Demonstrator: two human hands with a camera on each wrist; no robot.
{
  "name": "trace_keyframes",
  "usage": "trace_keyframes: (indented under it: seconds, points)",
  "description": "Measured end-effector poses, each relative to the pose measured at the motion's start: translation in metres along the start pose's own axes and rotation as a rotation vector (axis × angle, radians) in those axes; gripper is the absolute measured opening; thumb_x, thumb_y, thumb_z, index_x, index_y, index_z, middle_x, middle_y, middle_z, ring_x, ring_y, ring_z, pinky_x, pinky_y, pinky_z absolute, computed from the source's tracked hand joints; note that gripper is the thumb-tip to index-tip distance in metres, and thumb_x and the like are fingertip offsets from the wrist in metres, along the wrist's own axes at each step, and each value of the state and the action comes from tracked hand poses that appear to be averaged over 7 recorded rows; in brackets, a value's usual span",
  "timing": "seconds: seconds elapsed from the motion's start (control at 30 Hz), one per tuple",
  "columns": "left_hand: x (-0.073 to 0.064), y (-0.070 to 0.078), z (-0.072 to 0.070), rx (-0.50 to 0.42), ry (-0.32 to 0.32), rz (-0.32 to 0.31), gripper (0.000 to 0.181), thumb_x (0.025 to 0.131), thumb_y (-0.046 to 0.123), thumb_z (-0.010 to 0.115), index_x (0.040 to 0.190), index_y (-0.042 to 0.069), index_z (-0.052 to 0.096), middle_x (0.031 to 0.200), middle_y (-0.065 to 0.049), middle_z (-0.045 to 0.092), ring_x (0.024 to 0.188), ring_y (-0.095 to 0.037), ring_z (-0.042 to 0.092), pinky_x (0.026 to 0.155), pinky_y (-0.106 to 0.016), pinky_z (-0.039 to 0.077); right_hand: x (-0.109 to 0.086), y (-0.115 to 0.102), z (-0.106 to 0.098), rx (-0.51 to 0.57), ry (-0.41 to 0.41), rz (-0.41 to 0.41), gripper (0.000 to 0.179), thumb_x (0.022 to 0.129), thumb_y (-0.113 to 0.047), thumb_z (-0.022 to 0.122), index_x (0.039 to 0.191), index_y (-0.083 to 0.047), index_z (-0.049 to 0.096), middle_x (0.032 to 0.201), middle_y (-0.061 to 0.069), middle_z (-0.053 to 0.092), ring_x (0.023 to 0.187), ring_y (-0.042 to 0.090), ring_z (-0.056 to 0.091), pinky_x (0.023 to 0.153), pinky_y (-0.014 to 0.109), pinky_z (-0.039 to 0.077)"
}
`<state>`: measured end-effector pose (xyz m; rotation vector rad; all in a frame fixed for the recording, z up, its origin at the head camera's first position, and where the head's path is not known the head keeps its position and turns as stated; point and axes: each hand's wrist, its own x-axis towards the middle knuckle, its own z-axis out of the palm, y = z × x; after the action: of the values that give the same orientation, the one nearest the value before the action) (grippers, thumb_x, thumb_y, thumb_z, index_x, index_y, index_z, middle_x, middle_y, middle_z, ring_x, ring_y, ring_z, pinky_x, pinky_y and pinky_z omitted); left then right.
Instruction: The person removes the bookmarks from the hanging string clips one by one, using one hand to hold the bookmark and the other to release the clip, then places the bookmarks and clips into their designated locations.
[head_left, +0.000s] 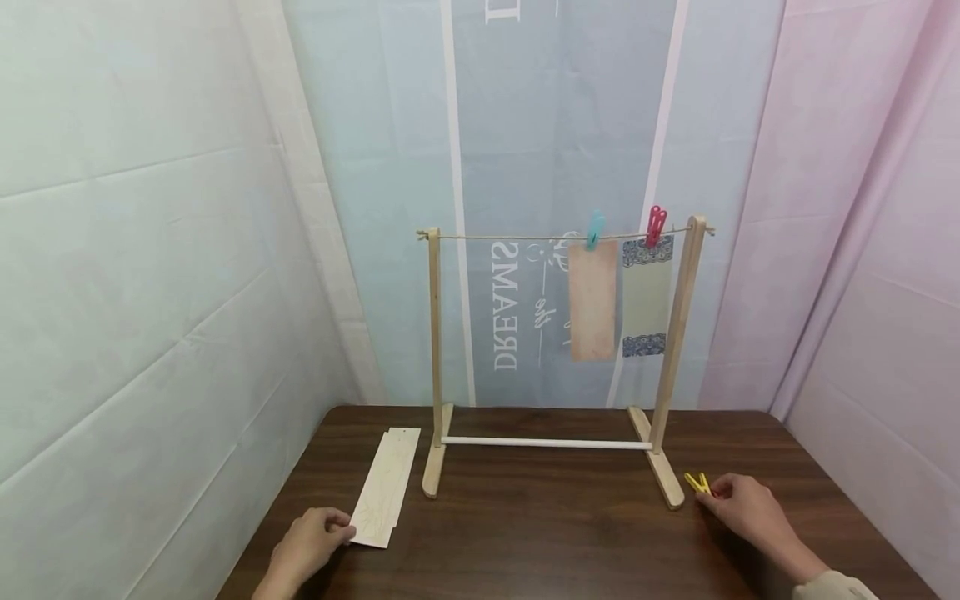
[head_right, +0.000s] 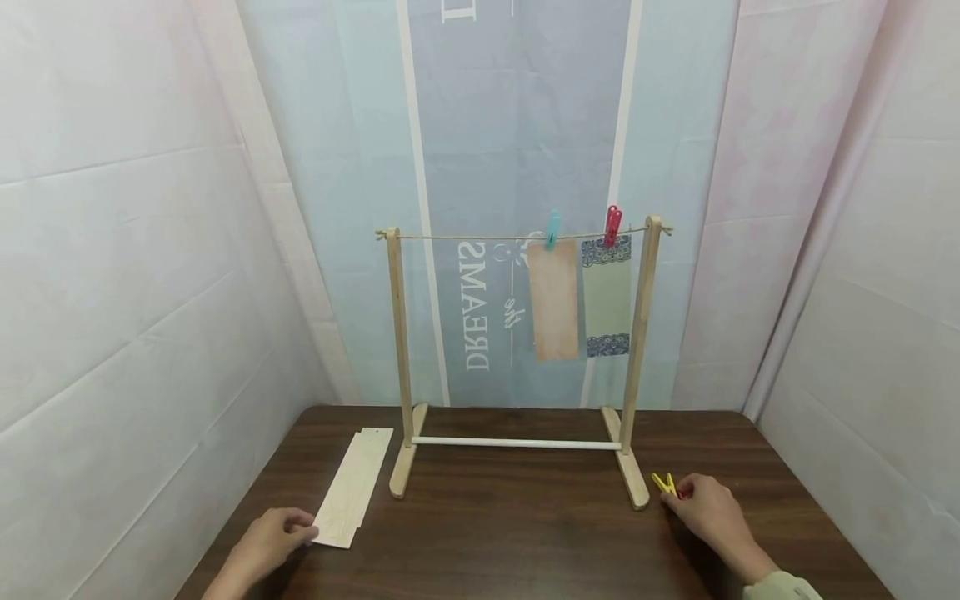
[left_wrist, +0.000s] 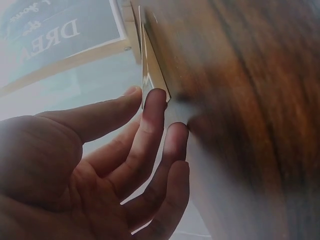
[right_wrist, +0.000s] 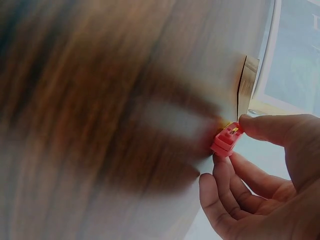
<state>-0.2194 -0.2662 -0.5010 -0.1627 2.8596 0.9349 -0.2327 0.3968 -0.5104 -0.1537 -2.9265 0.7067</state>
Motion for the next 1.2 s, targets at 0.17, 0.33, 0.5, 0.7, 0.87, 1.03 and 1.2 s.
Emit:
trace_keyframes:
  seconds: [0.17,0.33,0.5,0.7,0.87,1.03,1.2]
  points:
    - [0.0011,0.0021,0.0022,0.040,0.002,-0.013,0.021,0.088,0.028,0.076,0.098,0.009,0.074,0.082,0.006,0.069,0.074,-0.013,0.062,0.061,-0.040,0.048,0.0002,-0.0029,0.0005,0.000,-0.022,0.012,0.023,0.087,-0.028,0.076,0.081,-0.007,0.070,0.069,-0.002,0.059,0.061,0.015,0.048,0.056,0.033,0.038]
    - [0.0015,0.0032,0.0046,0.067,0.015,-0.004,0.020,0.088,0.028,0.077,0.098,0.011,0.074,0.082,0.006,0.067,0.072,-0.014,0.060,0.060,-0.039,0.047,0.0024,-0.0054,-0.0004,-0.005,-0.026,0.014,0.028,0.086,-0.030,0.077,0.085,-0.003,0.070,0.072,-0.001,0.062,0.064,0.015,0.050,0.057,0.034,0.041]
    - [0.0003,0.0049,0.0062,0.078,0.016,-0.002,0.020,0.087,0.026,0.077,0.098,0.010,0.073,0.081,0.006,0.066,0.070,-0.014,0.058,0.058,-0.038,0.047,0.0031,-0.0039,0.0004,-0.008,-0.025,0.001,0.029,0.086,-0.029,0.077,0.088,-0.001,0.070,0.075,0.000,0.064,0.065,0.015,0.052,0.057,0.033,0.042]
    - [-0.0034,0.0051,0.0063,0.091,0.030,-0.020,0.016,0.087,0.021,0.078,0.095,0.008,0.073,0.076,0.005,0.062,0.066,-0.015,0.054,0.056,-0.035,0.044,0.0056,-0.0033,0.0034,-0.009,-0.014,-0.016,0.032,0.085,-0.032,0.078,0.086,-0.002,0.069,0.074,0.000,0.063,0.065,0.015,0.052,0.059,0.034,0.043]
    - [-0.0046,0.0046,0.0055,0.096,0.030,-0.027,0.017,0.087,0.021,0.078,0.096,0.007,0.073,0.075,0.005,0.062,0.065,-0.015,0.054,0.056,-0.035,0.044,0.0065,-0.0037,0.0054,-0.016,0.004,-0.020,0.033,0.084,-0.033,0.079,0.086,-0.002,0.067,0.075,0.001,0.064,0.067,0.015,0.054,0.061,0.036,0.044]
    - [-0.0043,0.0064,0.0055,0.089,0.024,-0.014,0.017,0.087,0.022,0.077,0.097,0.009,0.073,0.076,0.006,0.063,0.064,-0.014,0.055,0.055,-0.035,0.044,0.0060,-0.0034,0.0046,-0.013,-0.005,0.000,0.034,0.085,-0.032,0.079,0.086,-0.001,0.067,0.073,0.000,0.062,0.065,0.015,0.052,0.059,0.034,0.043]
    - [-0.0041,0.0076,0.0073,0.096,0.044,-0.012,0.013,0.087,0.020,0.077,0.094,0.010,0.073,0.073,0.005,0.061,0.062,-0.014,0.052,0.053,-0.033,0.042,0.0062,-0.0030,0.0043,-0.010,-0.021,0.012,0.037,0.085,-0.033,0.079,0.089,0.002,0.067,0.075,0.001,0.063,0.065,0.016,0.053,0.058,0.034,0.044]
